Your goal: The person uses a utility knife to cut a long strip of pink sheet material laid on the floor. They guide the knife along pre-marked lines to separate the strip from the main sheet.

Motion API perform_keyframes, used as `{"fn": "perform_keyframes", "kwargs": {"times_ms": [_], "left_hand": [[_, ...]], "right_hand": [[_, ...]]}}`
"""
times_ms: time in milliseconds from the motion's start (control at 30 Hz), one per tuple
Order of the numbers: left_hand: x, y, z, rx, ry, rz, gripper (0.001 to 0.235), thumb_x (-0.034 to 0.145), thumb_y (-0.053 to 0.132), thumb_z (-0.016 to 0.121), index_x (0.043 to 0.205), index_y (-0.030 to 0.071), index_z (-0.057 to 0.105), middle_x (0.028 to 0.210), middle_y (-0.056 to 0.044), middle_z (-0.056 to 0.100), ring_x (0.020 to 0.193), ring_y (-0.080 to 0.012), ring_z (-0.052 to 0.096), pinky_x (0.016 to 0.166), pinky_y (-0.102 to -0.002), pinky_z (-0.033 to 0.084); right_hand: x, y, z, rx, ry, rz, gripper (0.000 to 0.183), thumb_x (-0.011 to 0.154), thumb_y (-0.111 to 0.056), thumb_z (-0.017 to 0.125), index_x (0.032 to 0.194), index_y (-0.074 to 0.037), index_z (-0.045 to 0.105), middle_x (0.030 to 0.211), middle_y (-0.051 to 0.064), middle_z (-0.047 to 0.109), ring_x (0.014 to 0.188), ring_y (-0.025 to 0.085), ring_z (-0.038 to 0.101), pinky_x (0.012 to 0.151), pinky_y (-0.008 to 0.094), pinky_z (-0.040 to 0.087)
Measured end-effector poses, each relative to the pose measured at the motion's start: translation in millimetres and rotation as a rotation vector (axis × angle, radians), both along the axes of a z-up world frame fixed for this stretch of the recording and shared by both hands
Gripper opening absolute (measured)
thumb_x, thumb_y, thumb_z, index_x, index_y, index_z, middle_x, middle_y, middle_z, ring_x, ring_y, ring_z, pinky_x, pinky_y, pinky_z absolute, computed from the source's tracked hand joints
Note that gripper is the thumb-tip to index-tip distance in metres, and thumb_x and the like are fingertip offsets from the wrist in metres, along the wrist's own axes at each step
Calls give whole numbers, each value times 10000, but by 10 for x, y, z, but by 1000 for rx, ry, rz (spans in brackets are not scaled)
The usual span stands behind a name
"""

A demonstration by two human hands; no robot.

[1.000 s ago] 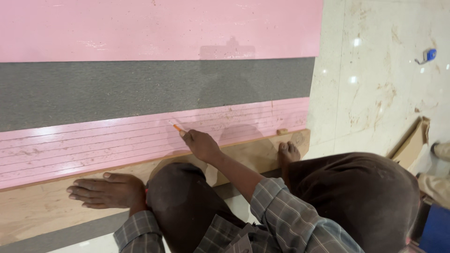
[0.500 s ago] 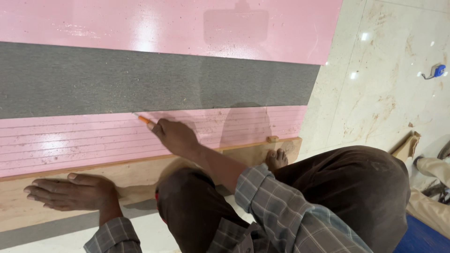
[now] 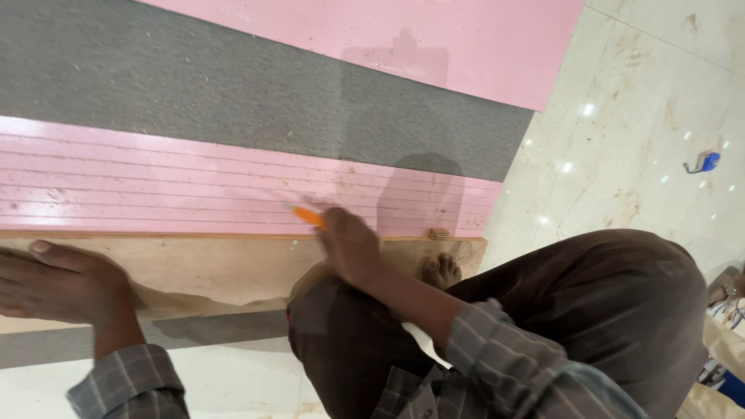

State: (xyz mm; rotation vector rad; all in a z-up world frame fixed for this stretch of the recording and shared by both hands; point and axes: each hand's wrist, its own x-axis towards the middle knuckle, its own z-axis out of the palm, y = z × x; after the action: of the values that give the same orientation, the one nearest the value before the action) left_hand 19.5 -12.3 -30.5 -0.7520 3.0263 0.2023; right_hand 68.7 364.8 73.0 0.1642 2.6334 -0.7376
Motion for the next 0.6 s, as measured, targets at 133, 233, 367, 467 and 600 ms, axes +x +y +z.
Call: {"fn": "perform_keyframes", "kwargs": {"times_ms": [133,233,367,467,600], "left_hand": [[91,-84,-236,71,61,-3,547,1200,360,173,1322,-60,501,1333,-274,521,1235,-427,513,1045,-565,386],[129,-158,-350,19,131,-63,494,1220,325,178,1178,-7,542,1162,-199,553,1111,-362,550,948,-524,424],[152,-165,-428,6,154,-64,482,1224,317,188,1174,9,556,1167,-182,558,1109,-365,541,929,-524,423],[157,-161,-410,-11,215,-72,486,1201,332,206,1178,-5,556,1196,-200,543,1081,-378,521,890,-524,420],[104,-156,-355,17,89,-39,521,1203,347,177,1293,-28,527,1312,-240,530,1227,-407,517,1029,-580,381]], "right_hand": [[481,871,120,240,-35,5,357,773,-245,744,985,-23,564,949,207,637,885,424,628,735,524,514],[690,1414,123,391,-15,-211,173,980,-195,639,1042,-55,558,934,189,669,885,407,651,801,539,509],[920,1891,78,265,-227,-350,215,984,-154,557,1140,-18,499,967,209,707,881,436,684,777,542,523],[968,2020,-5,128,-258,-295,182,957,-94,499,1124,-26,479,976,135,766,905,379,728,796,510,548],[922,2121,-51,155,-378,-290,195,944,-102,518,1127,-38,494,981,106,780,915,346,735,817,487,554]]}}
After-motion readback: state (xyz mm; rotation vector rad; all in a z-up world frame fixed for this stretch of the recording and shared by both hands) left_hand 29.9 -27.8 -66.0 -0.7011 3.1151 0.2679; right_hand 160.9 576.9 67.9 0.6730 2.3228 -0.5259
